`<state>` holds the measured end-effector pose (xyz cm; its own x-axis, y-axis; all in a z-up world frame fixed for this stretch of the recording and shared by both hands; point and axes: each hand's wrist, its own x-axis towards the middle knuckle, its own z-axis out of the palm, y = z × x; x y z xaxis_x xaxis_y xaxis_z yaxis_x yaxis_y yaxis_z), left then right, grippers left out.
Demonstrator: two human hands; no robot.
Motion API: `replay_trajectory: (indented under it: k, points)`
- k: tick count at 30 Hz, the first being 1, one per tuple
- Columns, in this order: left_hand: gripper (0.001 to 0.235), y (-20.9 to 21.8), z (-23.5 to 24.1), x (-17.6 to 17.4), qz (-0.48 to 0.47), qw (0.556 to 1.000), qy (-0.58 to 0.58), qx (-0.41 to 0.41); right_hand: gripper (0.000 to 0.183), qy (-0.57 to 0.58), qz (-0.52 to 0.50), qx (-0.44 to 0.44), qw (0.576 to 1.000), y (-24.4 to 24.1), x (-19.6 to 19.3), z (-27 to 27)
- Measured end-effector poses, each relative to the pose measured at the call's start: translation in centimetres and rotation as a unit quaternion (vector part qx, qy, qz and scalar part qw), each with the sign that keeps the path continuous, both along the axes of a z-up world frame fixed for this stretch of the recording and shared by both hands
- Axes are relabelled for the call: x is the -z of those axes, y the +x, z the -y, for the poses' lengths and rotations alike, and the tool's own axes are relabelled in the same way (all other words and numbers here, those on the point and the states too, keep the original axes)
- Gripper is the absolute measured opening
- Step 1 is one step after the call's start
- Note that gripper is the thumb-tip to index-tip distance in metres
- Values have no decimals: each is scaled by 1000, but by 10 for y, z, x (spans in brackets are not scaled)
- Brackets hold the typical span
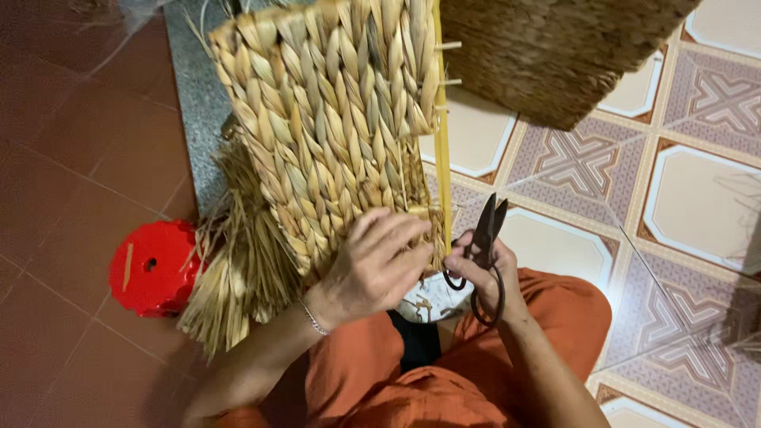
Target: The person trims the edges of a woven basket using shears. They rotate the basket to access different sides and cut protruding strands to create a neat finish.
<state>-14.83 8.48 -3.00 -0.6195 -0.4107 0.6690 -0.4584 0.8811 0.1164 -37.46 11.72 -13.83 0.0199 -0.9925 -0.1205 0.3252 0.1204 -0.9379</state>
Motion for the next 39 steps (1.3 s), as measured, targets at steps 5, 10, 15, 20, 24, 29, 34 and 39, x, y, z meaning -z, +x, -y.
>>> replay_trajectory:
  k: [5, 10, 15, 20, 24, 29, 34, 39]
  points:
    - [15, -9, 67, -57, -31, 992, -110, -57, 25, 1, 42, -13, 999, 2, 1, 2]
    - [26, -34, 94, -89, -38, 989, -83, -114, 23, -20, 27, 6, 999, 5, -9, 9]
    - [16, -56, 119, -91, -44, 976, -120, -176, 28, -90, -68, 52, 992, 7, -36, 34]
    - [13, -52, 121, -81, -38, 972, -113, -204, 34, -186, -88, 35, 978, 10, -63, 56]
    - [9, -48, 126, -82, -45, 983, -80, -161, 31, -215, -132, 26, 967, 21, -72, 69]
    - [4, -19, 150, -107, -66, 988, -66, -120, 24, -239, -128, 37, 962, 16, -68, 87]
    - [61, 7, 168, -144, 33, 922, -268, -277, 26, -248, -154, 81, 953, -13, -61, 111]
    - [73, 3, 150, -131, 129, 944, 113, -283, 28, -234, -158, 79, 956, -46, -31, 96]
